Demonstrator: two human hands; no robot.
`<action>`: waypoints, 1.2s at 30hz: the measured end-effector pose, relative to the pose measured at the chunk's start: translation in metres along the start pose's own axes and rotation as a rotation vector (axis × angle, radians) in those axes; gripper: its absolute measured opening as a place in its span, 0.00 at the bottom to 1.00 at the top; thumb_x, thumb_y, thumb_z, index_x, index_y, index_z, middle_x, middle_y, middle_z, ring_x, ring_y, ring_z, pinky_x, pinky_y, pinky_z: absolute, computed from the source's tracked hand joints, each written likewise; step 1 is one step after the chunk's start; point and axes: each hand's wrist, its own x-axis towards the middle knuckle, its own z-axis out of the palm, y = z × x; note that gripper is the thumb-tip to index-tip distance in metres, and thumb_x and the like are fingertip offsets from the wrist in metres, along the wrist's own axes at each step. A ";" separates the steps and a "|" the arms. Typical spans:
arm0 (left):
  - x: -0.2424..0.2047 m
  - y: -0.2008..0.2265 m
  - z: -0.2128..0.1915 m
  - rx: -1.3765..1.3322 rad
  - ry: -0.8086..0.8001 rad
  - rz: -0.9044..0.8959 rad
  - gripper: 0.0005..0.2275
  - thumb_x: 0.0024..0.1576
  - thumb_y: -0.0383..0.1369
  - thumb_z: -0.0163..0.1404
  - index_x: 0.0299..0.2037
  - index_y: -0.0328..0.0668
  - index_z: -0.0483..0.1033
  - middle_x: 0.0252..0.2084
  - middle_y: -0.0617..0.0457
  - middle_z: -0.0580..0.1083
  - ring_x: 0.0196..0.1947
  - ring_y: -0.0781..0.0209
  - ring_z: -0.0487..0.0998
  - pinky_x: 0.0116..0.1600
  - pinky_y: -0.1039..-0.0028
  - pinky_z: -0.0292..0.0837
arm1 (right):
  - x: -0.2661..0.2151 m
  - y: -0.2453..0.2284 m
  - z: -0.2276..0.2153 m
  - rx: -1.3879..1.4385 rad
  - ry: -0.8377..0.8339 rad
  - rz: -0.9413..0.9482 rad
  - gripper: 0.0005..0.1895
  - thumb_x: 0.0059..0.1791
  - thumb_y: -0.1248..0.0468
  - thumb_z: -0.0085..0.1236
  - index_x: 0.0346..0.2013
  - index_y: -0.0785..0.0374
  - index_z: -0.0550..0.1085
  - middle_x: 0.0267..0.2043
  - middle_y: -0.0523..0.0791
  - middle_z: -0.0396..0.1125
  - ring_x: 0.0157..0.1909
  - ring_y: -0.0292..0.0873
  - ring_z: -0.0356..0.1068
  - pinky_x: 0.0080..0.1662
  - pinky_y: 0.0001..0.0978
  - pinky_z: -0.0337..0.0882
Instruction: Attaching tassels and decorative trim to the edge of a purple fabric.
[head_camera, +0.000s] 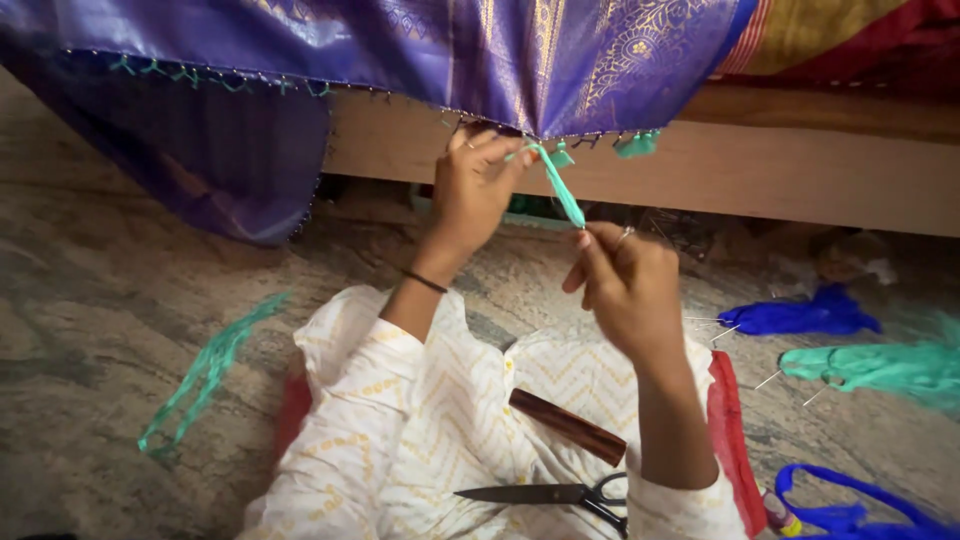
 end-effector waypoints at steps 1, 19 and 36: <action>0.001 0.013 -0.005 0.003 0.000 0.003 0.08 0.60 0.33 0.57 0.44 0.40 0.85 0.41 0.46 0.80 0.46 0.58 0.77 0.51 0.71 0.72 | -0.005 -0.003 0.005 0.003 0.000 -0.003 0.13 0.57 0.62 0.50 0.45 0.68 0.79 0.24 0.48 0.73 0.22 0.37 0.67 0.26 0.32 0.67; -0.025 0.005 0.037 -0.957 -0.015 -0.621 0.10 0.65 0.34 0.50 0.49 0.38 0.81 0.36 0.56 0.78 0.23 0.79 0.62 0.25 0.87 0.55 | 0.054 0.015 0.040 -0.046 0.457 -0.393 0.11 0.58 0.62 0.54 0.44 0.67 0.80 0.36 0.46 0.77 0.39 0.38 0.77 0.43 0.29 0.76; -0.010 0.014 0.008 -0.729 -0.008 -0.564 0.11 0.55 0.33 0.52 0.46 0.42 0.80 0.42 0.58 0.79 0.48 0.65 0.76 0.60 0.72 0.66 | 0.091 0.040 0.052 0.289 0.104 -0.124 0.12 0.56 0.60 0.59 0.39 0.67 0.82 0.34 0.44 0.76 0.36 0.35 0.71 0.43 0.30 0.70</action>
